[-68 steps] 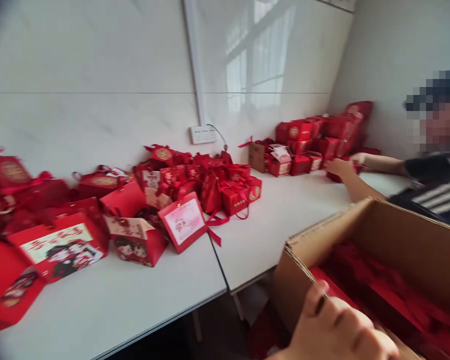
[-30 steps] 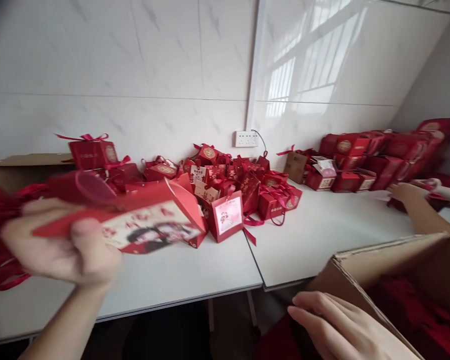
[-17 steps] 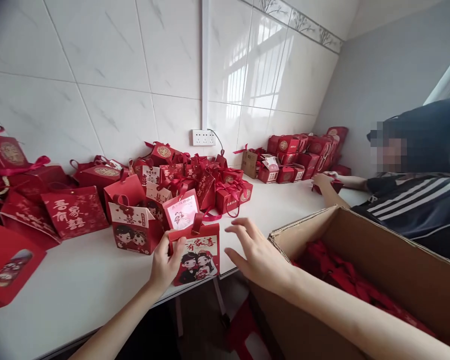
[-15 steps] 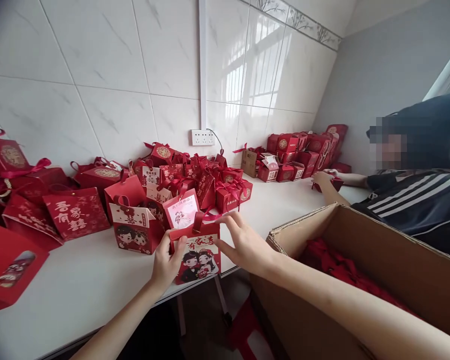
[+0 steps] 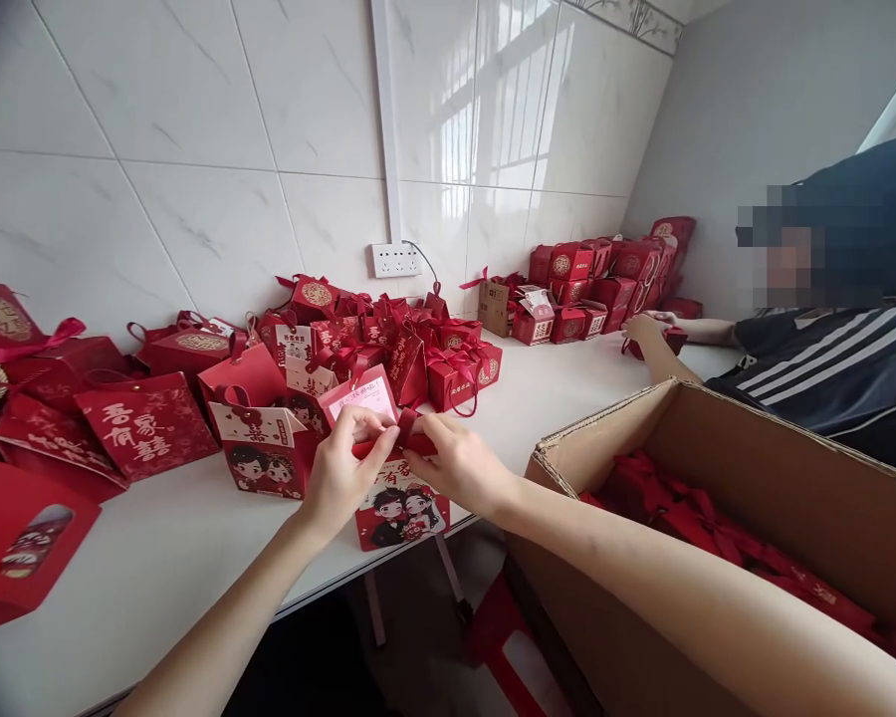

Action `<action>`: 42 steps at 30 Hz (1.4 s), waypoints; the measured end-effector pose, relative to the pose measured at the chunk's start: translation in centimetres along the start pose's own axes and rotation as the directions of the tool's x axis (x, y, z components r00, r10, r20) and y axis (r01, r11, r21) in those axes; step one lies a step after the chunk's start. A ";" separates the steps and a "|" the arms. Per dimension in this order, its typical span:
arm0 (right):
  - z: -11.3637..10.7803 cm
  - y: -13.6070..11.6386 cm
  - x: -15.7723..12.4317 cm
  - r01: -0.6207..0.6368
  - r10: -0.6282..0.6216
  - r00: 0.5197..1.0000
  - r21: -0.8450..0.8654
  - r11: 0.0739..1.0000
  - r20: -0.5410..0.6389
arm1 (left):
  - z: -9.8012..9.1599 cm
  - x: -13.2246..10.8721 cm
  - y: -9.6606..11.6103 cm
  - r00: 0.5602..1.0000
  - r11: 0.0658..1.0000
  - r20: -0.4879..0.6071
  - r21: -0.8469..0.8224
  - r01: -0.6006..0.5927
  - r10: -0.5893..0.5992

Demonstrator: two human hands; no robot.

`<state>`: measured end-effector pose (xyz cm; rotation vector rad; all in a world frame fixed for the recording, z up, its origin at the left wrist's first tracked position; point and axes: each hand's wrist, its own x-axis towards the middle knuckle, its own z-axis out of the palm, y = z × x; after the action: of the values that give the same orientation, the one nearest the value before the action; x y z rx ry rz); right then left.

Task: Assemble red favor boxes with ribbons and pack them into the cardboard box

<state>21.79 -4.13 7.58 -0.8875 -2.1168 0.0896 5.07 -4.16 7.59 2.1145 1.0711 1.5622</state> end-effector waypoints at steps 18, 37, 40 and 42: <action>-0.5 -0.1 0.1 -0.090 0.086 0.995 0.116 0.989 0.045 | -0.3 -0.5 -0.3 0.962 0.960 0.092 0.093 -0.264 0.256; -0.6 0.1 0.1 -0.075 0.065 0.995 0.136 0.988 0.075 | -0.2 -0.7 -0.7 0.961 0.955 0.071 0.109 -0.275 0.269; -0.5 0.2 0.1 -0.026 0.017 0.997 0.112 0.993 0.079 | -0.2 -0.7 -0.7 0.960 0.955 0.074 0.105 -0.276 0.269; -0.5 0.2 0.1 0.005 -0.013 0.997 0.107 0.994 0.078 | -0.2 -0.8 -0.7 0.963 0.959 0.081 0.101 -0.266 0.259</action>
<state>22.24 -4.03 7.95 -0.8229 -2.1670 0.2337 4.56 -4.26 6.70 2.4516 0.9030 1.5626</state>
